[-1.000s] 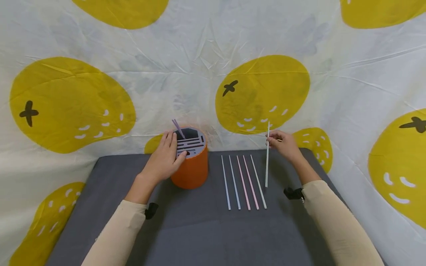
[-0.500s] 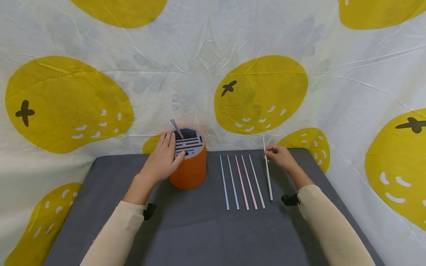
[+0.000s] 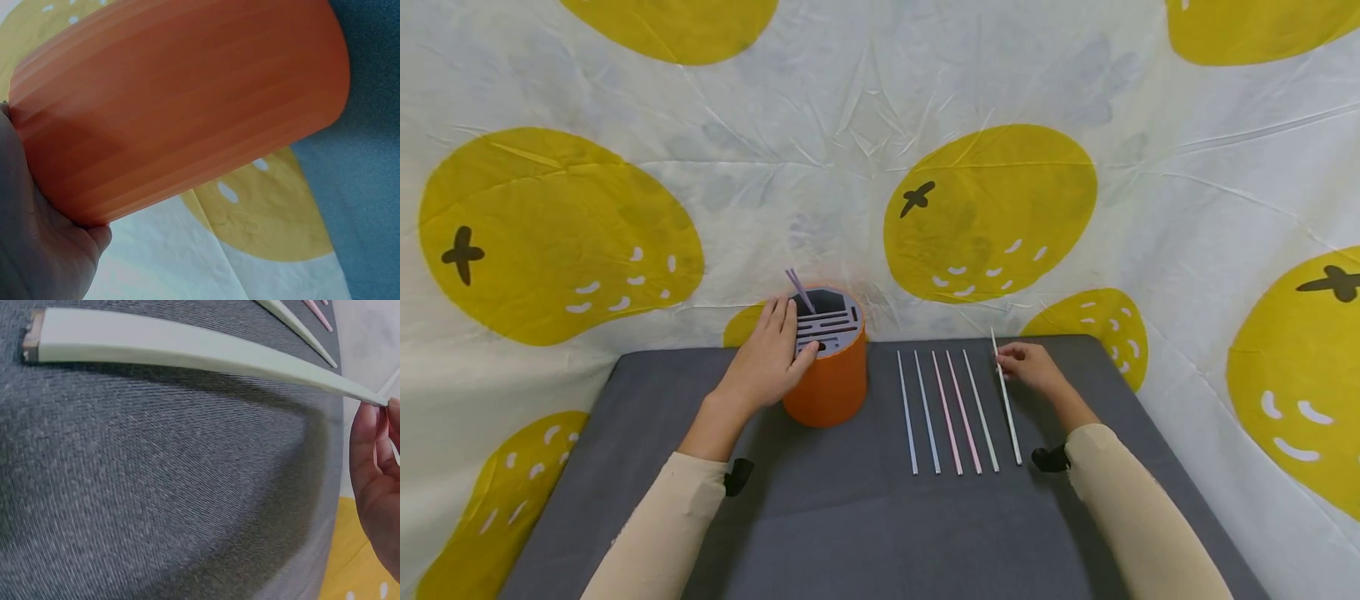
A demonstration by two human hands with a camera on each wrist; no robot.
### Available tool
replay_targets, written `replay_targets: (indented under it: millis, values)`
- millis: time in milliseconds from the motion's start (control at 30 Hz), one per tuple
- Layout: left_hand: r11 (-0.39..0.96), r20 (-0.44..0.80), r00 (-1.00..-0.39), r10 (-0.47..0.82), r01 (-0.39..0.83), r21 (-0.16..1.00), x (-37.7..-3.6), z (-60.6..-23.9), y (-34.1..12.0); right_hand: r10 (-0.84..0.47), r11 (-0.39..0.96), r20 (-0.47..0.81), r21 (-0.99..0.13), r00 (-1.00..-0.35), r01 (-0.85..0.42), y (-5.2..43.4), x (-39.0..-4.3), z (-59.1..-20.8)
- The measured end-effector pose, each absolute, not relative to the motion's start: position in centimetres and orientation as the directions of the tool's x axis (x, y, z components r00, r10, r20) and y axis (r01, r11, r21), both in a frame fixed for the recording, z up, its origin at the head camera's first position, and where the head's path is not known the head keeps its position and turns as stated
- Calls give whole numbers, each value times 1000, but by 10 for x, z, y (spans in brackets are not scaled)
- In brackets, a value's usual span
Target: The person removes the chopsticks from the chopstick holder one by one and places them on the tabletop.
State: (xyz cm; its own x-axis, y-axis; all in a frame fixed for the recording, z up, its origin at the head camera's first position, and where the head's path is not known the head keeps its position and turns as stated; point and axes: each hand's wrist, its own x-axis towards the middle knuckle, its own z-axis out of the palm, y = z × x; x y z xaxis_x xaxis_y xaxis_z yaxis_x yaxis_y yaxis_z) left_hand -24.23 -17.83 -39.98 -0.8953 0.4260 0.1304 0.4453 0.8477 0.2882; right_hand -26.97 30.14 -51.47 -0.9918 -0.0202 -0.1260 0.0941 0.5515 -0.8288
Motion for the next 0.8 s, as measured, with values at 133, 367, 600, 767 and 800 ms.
replay_targets:
  millis: [133, 367, 600, 767, 800]
  values:
    - [848, 126, -895, 427, 445, 288, -243, -400, -179, 32, 524, -144, -840, -989, 139, 299, -268, -518]
    - [848, 124, -896, 427, 445, 289, -242, -398, -178, 110, 438, -237, -860, -965, 261, 295, -267, -523]
    - [849, 126, -896, 425, 443, 289, -242, -398, -178, 114, 461, -258, -841, -959, 282, 291, -267, -527]
    - [850, 119, -897, 425, 441, 287, -242, -399, -178, 128, 478, -262, -829, -956, 291, 288, -267, -529]
    - [851, 118, -898, 424, 440, 287, -242, -399, -178, 125, 484, -259, -827, -958, 287, 288, -267, -529]
